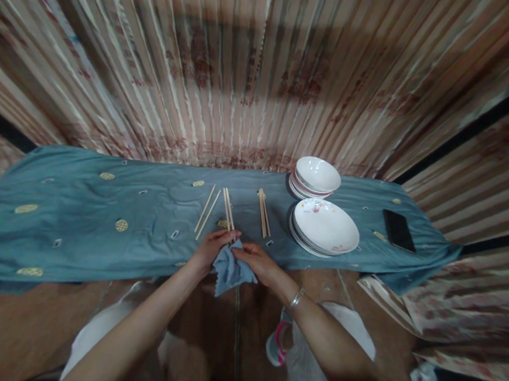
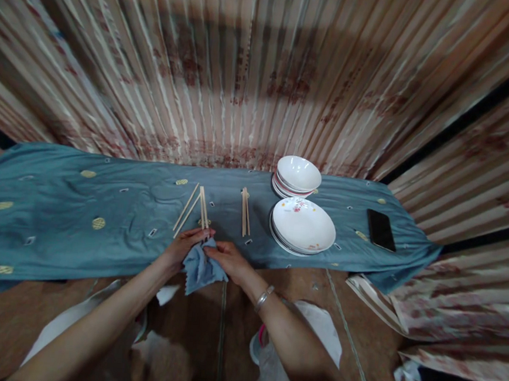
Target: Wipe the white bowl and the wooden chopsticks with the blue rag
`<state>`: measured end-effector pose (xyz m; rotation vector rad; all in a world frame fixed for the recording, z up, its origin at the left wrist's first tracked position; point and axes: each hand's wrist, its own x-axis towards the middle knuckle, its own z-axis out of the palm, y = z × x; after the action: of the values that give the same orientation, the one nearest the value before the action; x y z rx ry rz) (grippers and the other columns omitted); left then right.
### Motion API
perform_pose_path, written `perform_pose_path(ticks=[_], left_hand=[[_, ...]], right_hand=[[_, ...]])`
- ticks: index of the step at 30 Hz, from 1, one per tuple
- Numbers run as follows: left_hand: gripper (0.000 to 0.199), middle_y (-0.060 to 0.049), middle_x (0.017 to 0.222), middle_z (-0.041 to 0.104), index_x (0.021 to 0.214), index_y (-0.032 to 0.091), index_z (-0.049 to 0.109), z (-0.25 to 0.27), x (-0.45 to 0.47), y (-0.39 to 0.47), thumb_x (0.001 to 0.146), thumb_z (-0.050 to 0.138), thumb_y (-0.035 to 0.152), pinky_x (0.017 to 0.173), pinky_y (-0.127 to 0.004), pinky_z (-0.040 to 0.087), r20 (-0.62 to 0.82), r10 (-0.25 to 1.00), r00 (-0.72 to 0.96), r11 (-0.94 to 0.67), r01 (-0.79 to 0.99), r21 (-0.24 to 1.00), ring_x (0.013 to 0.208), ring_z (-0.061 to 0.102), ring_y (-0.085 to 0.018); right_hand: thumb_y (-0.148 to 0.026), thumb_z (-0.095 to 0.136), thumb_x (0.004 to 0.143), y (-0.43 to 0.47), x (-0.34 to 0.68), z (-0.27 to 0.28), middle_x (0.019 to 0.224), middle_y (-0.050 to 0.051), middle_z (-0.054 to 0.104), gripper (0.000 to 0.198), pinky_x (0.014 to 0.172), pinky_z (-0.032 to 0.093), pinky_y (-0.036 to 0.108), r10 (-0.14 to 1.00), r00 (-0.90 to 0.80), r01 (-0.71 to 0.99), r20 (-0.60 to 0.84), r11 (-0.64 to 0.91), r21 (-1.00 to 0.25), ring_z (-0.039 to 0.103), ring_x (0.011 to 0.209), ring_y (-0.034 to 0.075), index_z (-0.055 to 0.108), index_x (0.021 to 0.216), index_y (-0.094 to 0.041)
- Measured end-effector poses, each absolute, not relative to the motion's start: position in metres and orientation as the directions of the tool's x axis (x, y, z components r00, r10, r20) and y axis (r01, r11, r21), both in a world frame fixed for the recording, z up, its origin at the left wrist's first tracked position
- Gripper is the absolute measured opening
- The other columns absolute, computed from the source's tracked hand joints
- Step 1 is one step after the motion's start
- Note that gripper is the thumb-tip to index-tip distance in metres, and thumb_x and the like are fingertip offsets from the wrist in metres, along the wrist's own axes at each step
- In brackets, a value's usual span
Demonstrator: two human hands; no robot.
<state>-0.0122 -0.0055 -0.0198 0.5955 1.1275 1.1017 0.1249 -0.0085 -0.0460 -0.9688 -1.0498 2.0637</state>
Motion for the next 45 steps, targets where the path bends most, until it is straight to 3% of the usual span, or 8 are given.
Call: perform_pose_path(ticks=[8,12,16,21,25,32,39,45], left_hand=[[0.032,-0.005,0.068,0.072,0.073,0.015,0.068,-0.013,-0.044,0.013,0.053,0.083,0.034,0.073,-0.027,0.051,-0.316,0.934,-0.169,0.202,-0.478,0.855,0.074,0.068,-0.017],[0.036,0.001,0.056,0.065,0.074,0.014,0.067,-0.012,-0.045,0.013,0.053,0.082,0.04,0.061,-0.025,0.05,-0.3,0.933,-0.2,0.202,-0.4,0.894,0.056,0.063,-0.013],[0.039,0.005,0.046,0.053,0.076,0.014,0.067,-0.023,-0.025,0.005,0.059,0.077,0.047,0.041,-0.018,0.033,-0.299,0.953,-0.048,0.272,-0.301,0.914,0.04,0.046,-0.006],[0.04,0.005,0.049,0.05,0.071,0.014,0.065,-0.035,-0.004,-0.004,0.061,0.075,0.051,0.037,-0.019,0.018,-0.35,0.929,0.117,0.369,-0.28,0.886,0.036,0.032,-0.002],[0.038,0.005,0.046,0.046,0.061,0.014,0.059,-0.035,0.003,-0.004,0.061,0.075,0.048,0.038,-0.02,0.015,-0.382,0.906,0.181,0.421,-0.3,0.856,0.036,0.026,-0.002],[0.039,0.003,0.049,0.05,0.056,0.013,0.057,-0.039,0.006,0.003,0.06,0.076,0.047,0.038,-0.02,0.014,-0.407,0.903,0.138,0.43,-0.334,0.839,0.037,0.028,-0.001],[0.041,0.007,0.044,0.041,0.054,0.014,0.054,-0.044,0.0,0.002,0.061,0.075,0.048,0.038,-0.02,0.013,-0.429,0.891,0.152,0.452,-0.391,0.801,0.035,0.022,-0.001],[0.038,0.002,0.05,0.052,0.057,0.012,0.059,-0.044,-0.001,-0.003,0.058,0.077,0.046,0.037,-0.019,0.018,-0.445,0.893,0.063,0.427,-0.428,0.797,0.036,0.029,-0.001]], right_hand=[[-0.053,0.075,0.058,0.002,0.135,-0.057,0.059,-0.004,0.062,0.042,0.055,0.04,0.023,0.752,-0.57,0.023,-0.331,-0.388,-0.922,0.051,0.053,0.009,0.066,0.069,-0.014],[-0.057,0.07,0.061,0.024,0.148,-0.047,0.062,-0.002,0.063,0.043,0.06,0.042,0.025,0.901,-0.329,-0.08,-0.283,-0.325,-0.942,0.054,0.059,0.012,0.066,0.072,-0.016],[-0.058,0.064,0.067,0.038,0.147,-0.045,0.063,-0.002,0.061,0.04,0.068,0.042,0.027,0.97,-0.041,-0.269,-0.241,-0.243,-0.932,0.055,0.068,0.015,0.063,0.068,-0.018],[-0.057,0.068,0.061,0.035,0.131,-0.044,0.071,0.0,0.065,0.039,0.065,0.044,0.026,0.945,-0.169,-0.454,-0.28,-0.327,-0.829,0.056,0.068,0.015,0.063,0.072,-0.019],[-0.049,0.073,0.057,0.031,0.119,-0.042,0.06,-0.003,0.059,0.034,0.05,0.039,0.022,0.902,-0.293,-0.468,-0.317,-0.425,-0.775,0.048,0.053,0.01,0.063,0.072,-0.02],[-0.044,0.074,0.055,0.041,0.113,-0.041,0.051,-0.006,0.053,0.031,0.044,0.035,0.021,0.913,-0.231,-0.521,-0.335,-0.407,-0.75,0.042,0.046,0.008,0.06,0.066,-0.019],[-0.039,0.073,0.057,0.04,0.104,-0.044,0.056,-0.005,0.055,0.027,0.052,0.038,0.022,0.895,-0.293,-0.488,-0.337,-0.443,-0.752,0.046,0.051,0.008,0.06,0.068,-0.018],[-0.04,0.068,0.064,0.039,0.096,-0.047,0.055,-0.005,0.054,0.023,0.049,0.036,0.022,0.914,-0.246,-0.453,-0.322,-0.402,-0.796,0.046,0.05,0.009,0.059,0.069,-0.019]])
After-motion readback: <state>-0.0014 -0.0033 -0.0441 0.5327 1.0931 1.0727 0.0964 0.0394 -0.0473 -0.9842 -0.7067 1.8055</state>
